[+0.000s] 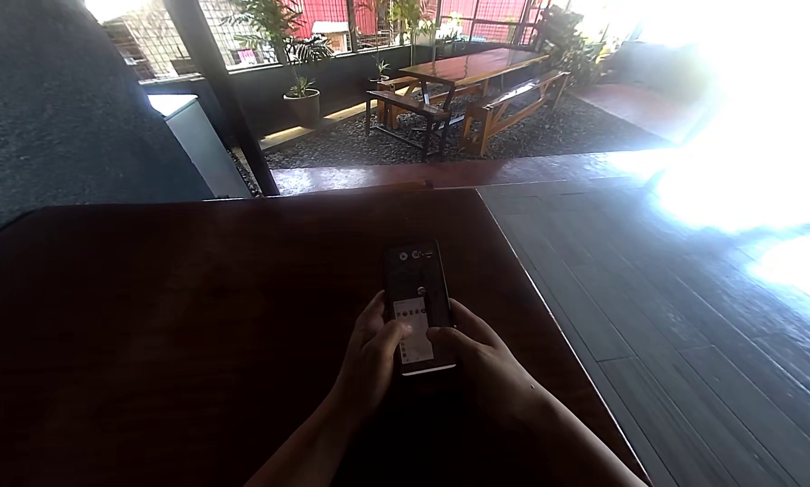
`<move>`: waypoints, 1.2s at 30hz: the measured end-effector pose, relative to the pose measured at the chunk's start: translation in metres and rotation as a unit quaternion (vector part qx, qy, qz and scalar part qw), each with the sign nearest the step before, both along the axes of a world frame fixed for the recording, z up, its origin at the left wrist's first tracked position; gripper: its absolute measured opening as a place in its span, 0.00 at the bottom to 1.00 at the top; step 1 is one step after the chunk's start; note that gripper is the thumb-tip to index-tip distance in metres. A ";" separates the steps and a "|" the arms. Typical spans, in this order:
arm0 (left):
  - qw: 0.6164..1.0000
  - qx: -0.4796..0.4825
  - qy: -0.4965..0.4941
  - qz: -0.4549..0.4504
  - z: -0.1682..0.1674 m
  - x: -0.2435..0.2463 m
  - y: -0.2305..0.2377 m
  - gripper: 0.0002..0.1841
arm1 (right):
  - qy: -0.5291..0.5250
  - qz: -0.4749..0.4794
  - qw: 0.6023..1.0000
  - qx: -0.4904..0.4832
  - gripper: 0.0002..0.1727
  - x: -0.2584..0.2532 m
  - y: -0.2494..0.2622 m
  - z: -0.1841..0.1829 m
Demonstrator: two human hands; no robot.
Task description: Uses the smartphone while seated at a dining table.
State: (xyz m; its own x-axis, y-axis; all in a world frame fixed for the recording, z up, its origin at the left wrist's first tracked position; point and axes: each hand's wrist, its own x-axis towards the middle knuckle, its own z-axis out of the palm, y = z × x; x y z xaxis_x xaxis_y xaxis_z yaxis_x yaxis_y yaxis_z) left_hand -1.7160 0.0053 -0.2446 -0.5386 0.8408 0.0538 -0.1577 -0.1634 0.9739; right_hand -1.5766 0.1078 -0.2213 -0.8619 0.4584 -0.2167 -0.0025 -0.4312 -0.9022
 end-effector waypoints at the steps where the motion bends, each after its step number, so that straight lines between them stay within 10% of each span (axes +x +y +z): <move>1: 1.000 -0.003 0.014 -0.006 0.000 0.000 0.000 0.23 | -0.001 -0.001 1.000 -0.001 0.22 0.000 0.000 0.000; 29: 0.998 -0.006 0.050 -0.031 -0.004 -0.002 0.000 0.21 | -0.003 -0.024 1.000 -0.009 0.18 0.000 0.000 -0.002; 36: 0.998 -0.003 0.068 -0.001 -0.005 0.001 0.001 0.20 | -0.053 -0.015 0.995 0.084 0.34 -0.001 0.000 -0.002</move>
